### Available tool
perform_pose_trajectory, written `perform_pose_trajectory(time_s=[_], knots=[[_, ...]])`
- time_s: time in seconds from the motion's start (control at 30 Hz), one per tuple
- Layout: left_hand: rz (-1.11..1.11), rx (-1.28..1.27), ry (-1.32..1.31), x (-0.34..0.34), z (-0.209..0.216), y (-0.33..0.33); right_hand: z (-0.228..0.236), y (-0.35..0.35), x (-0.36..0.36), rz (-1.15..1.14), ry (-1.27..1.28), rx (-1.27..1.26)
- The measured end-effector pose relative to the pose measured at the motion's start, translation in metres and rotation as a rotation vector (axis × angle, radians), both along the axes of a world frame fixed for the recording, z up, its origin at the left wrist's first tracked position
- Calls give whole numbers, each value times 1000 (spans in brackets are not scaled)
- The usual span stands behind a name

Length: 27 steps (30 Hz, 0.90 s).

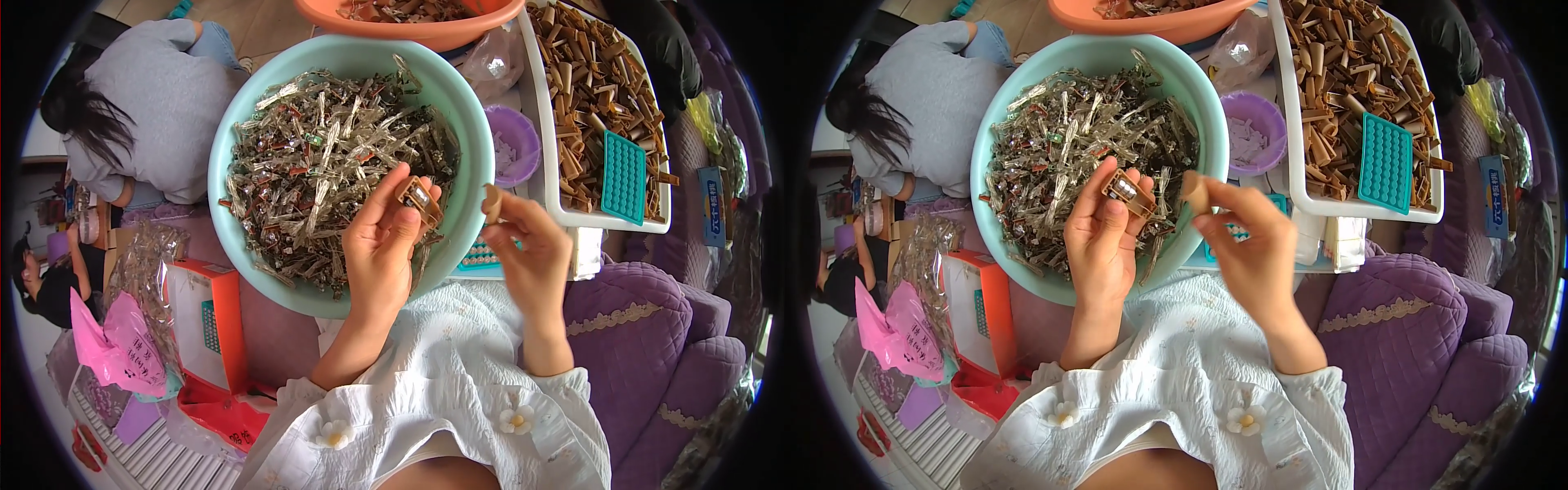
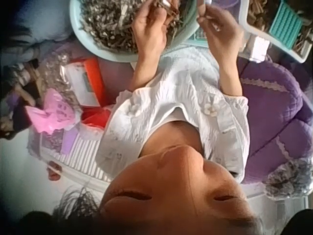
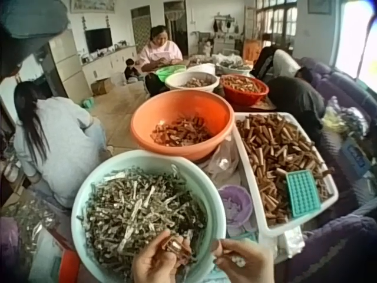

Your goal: The person assembles small components by hand, inserting metallic strips into cylindrical tubes.

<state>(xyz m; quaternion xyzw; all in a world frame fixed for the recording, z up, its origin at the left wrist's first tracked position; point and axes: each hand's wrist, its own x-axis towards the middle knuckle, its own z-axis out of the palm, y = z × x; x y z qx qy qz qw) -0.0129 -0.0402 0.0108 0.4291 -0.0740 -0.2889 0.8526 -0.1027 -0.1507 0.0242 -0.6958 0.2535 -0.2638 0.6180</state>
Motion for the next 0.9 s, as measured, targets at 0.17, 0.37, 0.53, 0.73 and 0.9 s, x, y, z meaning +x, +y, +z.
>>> perform_pose_trajectory(time_s=[0.17,0.37,0.53,0.73,0.9], knots=[[-20,-3,-93,-2,-5,3,4,21,18,5,11,-290],[-60,-22,-165,-2,-3,0,7,18,19,-3,-5,-418],[-89,-19,-183,0,-5,-3,8,17,16,-19,51,-480],[-96,-6,-223,0,-6,-6,9,14,16,-32,28,-536],[-220,142,-267,-3,6,-9,6,7,15,16,70,-511]])
